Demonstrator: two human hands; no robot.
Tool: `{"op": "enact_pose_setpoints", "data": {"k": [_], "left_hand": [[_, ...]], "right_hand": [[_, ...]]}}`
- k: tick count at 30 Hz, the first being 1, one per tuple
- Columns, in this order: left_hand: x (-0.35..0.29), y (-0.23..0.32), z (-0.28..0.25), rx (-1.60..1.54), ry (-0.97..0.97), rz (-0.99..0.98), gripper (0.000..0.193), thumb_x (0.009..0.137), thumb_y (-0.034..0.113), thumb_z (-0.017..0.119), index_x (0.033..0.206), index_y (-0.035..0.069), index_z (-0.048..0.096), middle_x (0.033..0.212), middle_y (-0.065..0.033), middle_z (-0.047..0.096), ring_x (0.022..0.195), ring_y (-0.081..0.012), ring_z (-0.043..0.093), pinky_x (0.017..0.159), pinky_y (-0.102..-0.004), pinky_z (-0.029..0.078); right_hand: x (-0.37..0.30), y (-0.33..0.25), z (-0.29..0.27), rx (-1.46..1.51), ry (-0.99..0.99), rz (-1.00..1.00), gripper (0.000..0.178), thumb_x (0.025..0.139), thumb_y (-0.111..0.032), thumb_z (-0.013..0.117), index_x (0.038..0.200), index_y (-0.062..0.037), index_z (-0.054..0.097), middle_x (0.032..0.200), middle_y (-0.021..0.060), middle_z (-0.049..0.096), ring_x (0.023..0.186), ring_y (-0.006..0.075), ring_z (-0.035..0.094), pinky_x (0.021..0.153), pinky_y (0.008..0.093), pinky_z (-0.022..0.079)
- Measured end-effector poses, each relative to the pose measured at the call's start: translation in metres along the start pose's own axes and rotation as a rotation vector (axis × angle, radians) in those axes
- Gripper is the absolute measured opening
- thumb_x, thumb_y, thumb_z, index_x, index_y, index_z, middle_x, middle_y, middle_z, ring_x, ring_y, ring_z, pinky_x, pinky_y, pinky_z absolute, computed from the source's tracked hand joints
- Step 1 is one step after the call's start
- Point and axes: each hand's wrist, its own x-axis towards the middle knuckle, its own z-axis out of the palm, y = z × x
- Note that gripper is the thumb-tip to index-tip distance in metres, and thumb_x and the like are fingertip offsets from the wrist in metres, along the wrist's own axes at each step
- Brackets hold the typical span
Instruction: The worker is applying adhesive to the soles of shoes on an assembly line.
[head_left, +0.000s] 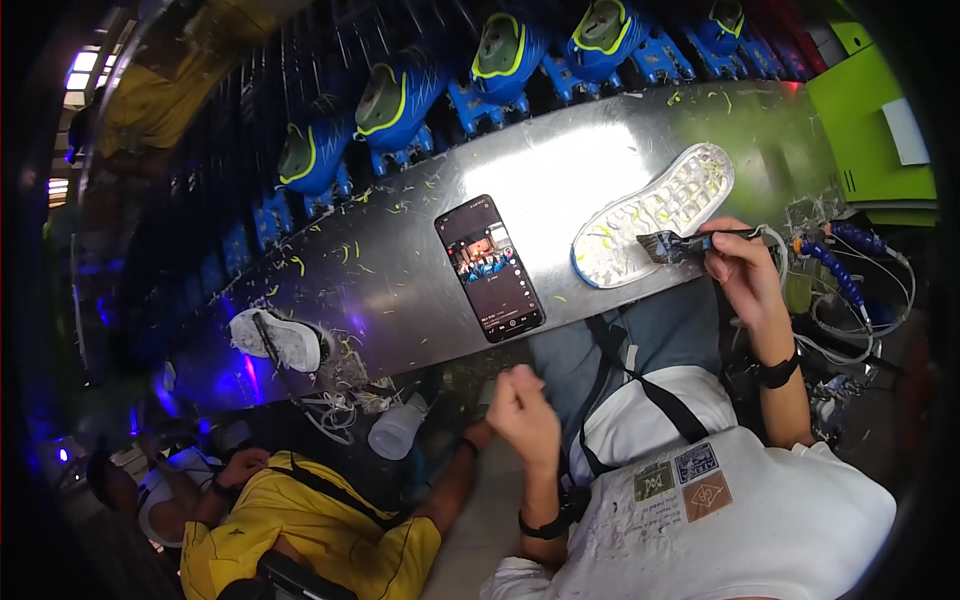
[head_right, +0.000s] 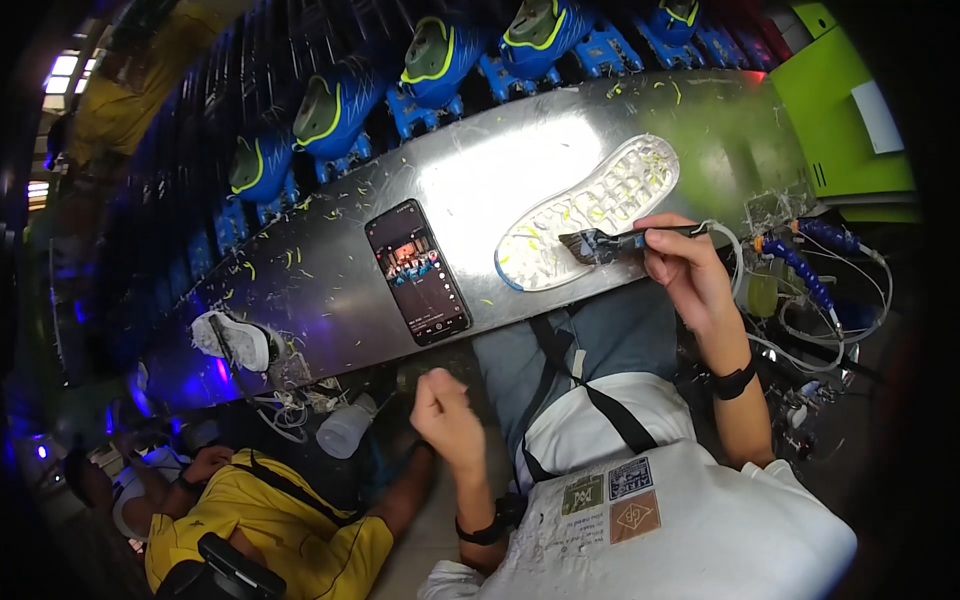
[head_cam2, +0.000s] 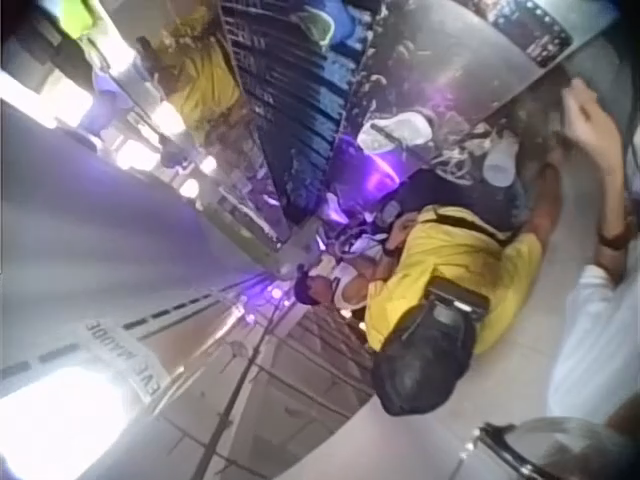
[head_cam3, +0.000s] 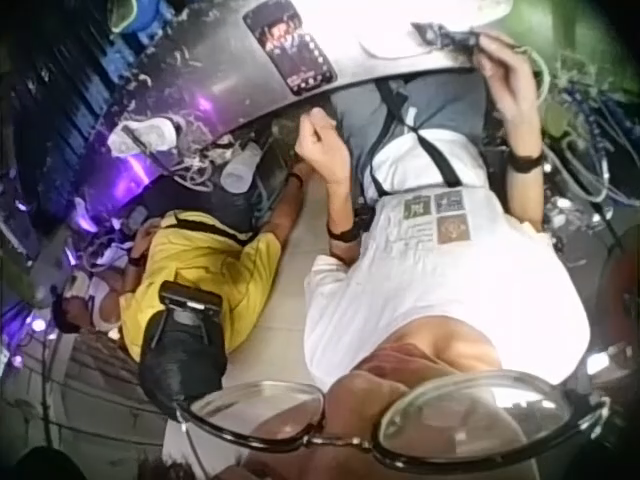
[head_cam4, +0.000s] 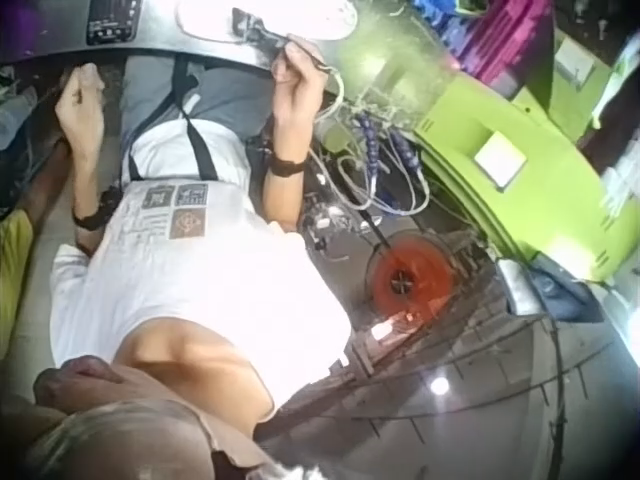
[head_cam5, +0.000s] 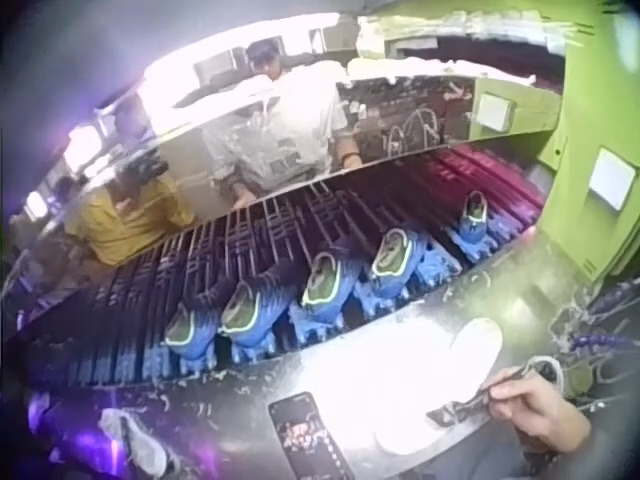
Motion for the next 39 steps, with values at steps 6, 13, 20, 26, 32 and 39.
{"op": "enact_pose_setpoints", "data": {"k": [6, 13, 20, 26, 32, 39], "left_hand": [[0.007, 0.029, 0.059, 0.175, -0.177, 0.51, 0.058, 0.078, 0.01, 0.08, 0.127, -0.002, 0.052, 0.118, -0.0204, 0.053, 0.108, -0.0335, 0.054, 0.09, -0.041, 0.046], [0.045, 0.025, 0.106, 0.287, -0.202, 0.617, 0.1, 0.064, 0.023, 0.088, 0.145, -0.002, 0.034, 0.142, -0.0268, 0.04, 0.126, -0.0439, 0.042, 0.102, -0.0515, 0.037], [0.046, 0.015, 0.111, 0.224, -0.099, 0.643, 0.098, 0.061, 0.024, 0.091, 0.14, -0.003, 0.039, 0.133, -0.0216, 0.052, 0.118, -0.0387, 0.051, 0.099, -0.0488, 0.041], [0.046, 0.017, 0.11, 0.198, -0.11, 0.61, 0.089, 0.061, 0.021, 0.091, 0.133, -0.003, 0.044, 0.132, -0.0226, 0.054, 0.118, -0.0394, 0.053, 0.099, -0.0481, 0.042], [0.047, 0.016, 0.111, 0.145, -0.127, 0.573, 0.084, 0.059, 0.018, 0.091, 0.127, -0.002, 0.048, 0.132, -0.0217, 0.054, 0.116, -0.0391, 0.053, 0.097, -0.0473, 0.044], [0.056, 0.019, 0.112, 0.18, -0.182, 0.603, 0.08, 0.062, 0.02, 0.088, 0.128, -0.003, 0.05, 0.13, -0.0215, 0.052, 0.114, -0.0393, 0.053, 0.094, -0.0467, 0.045]], "right_hand": [[0.0, -0.002, 0.037, -0.221, 0.081, -0.012, 0.019, 0.086, -0.006, 0.066, 0.101, 0.0058, 0.067, 0.065, 0.0039, 0.059, 0.051, 0.0092, 0.051, 0.045, 0.0213, 0.036], [0.014, 0.009, 0.049, -0.457, 0.027, -0.005, 0.015, 0.083, -0.003, 0.073, 0.096, 0.0043, 0.071, 0.071, 0.0081, 0.067, 0.044, 0.0108, 0.056, 0.04, 0.0211, 0.036], [0.017, -0.003, 0.039, -0.498, -0.025, -0.087, 0.015, 0.081, 0.003, 0.073, 0.096, 0.006, 0.071, 0.074, 0.0101, 0.066, 0.044, 0.0103, 0.052, 0.04, 0.0235, 0.037], [0.022, -0.027, 0.016, -0.547, 0.139, -0.096, 0.016, 0.079, 0.002, 0.074, 0.094, 0.0055, 0.071, 0.066, 0.0075, 0.064, 0.043, 0.0093, 0.05, 0.04, 0.0224, 0.035], [0.024, -0.038, -0.002, -0.582, 0.224, -0.196, 0.021, 0.08, -0.003, 0.074, 0.099, 0.0045, 0.07, 0.068, 0.0057, 0.063, 0.045, 0.0088, 0.05, 0.04, 0.022, 0.034], [0.022, -0.095, -0.043, -0.772, 0.46, -0.34, 0.025, 0.088, -0.013, 0.068, 0.106, 0.004, 0.067, 0.073, 0.0014, 0.061, 0.045, 0.0029, 0.039, 0.041, 0.0198, 0.026]]}}
